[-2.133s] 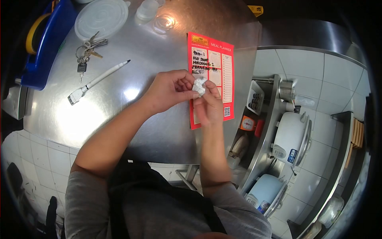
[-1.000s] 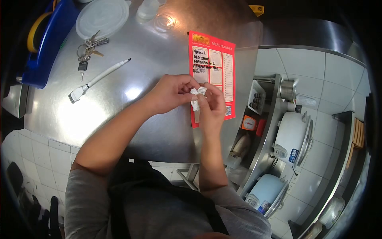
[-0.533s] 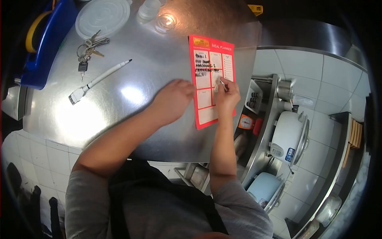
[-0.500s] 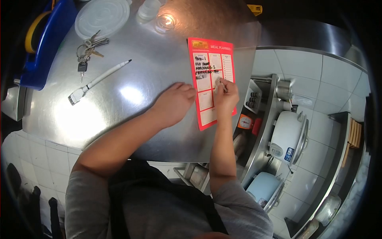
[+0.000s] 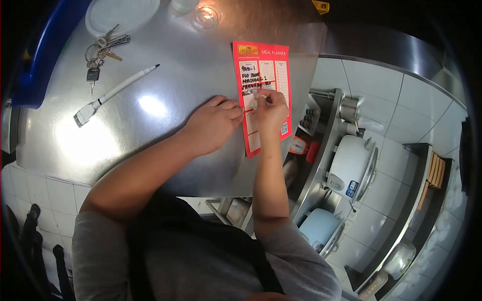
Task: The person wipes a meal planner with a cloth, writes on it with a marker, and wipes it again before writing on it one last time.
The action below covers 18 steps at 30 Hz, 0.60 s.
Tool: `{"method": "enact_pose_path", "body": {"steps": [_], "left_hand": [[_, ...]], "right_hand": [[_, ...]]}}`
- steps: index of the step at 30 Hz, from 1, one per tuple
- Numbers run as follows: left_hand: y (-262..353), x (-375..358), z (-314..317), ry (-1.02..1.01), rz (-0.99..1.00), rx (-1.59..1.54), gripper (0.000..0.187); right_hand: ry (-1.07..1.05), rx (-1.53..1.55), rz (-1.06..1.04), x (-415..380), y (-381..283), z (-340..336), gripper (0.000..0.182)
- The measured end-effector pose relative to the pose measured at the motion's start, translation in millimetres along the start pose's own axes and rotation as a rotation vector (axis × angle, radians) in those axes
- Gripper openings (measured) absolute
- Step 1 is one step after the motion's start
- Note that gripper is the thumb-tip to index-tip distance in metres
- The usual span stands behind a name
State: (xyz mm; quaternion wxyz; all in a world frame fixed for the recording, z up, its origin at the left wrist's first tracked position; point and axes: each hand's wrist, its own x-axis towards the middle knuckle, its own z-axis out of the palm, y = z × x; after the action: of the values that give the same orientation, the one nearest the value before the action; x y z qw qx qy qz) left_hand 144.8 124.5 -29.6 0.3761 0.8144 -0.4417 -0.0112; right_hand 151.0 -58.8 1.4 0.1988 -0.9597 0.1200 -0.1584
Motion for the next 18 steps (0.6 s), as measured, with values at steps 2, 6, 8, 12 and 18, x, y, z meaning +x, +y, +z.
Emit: {"method": "enact_pose_path", "body": {"steps": [2, 6, 8, 12, 18], "left_hand": [[0, 0, 0, 0.000, -0.001, 0.008, 0.035], [0, 1, 0, -0.002, -0.007, 0.008, 0.035], [0, 1, -1, -0.012, -0.008, 0.006, 0.035], [0, 0, -1, -0.006, -0.014, 0.018, 0.037], [1, 0, -3, 0.003, -0.026, 0.005, 0.038]], "right_hand": [[0.017, -0.037, 0.059, 8, 1, -3, 0.006], [-0.015, 0.031, 0.124, 6, -11, 2, 0.021], [-0.014, 0.057, 0.192, 15, -6, -3, 0.030], [-0.042, 0.041, 0.118, 10, -18, 2, 0.036], [-0.098, -0.034, 0.083, 21, -12, -4, 0.036]]}}
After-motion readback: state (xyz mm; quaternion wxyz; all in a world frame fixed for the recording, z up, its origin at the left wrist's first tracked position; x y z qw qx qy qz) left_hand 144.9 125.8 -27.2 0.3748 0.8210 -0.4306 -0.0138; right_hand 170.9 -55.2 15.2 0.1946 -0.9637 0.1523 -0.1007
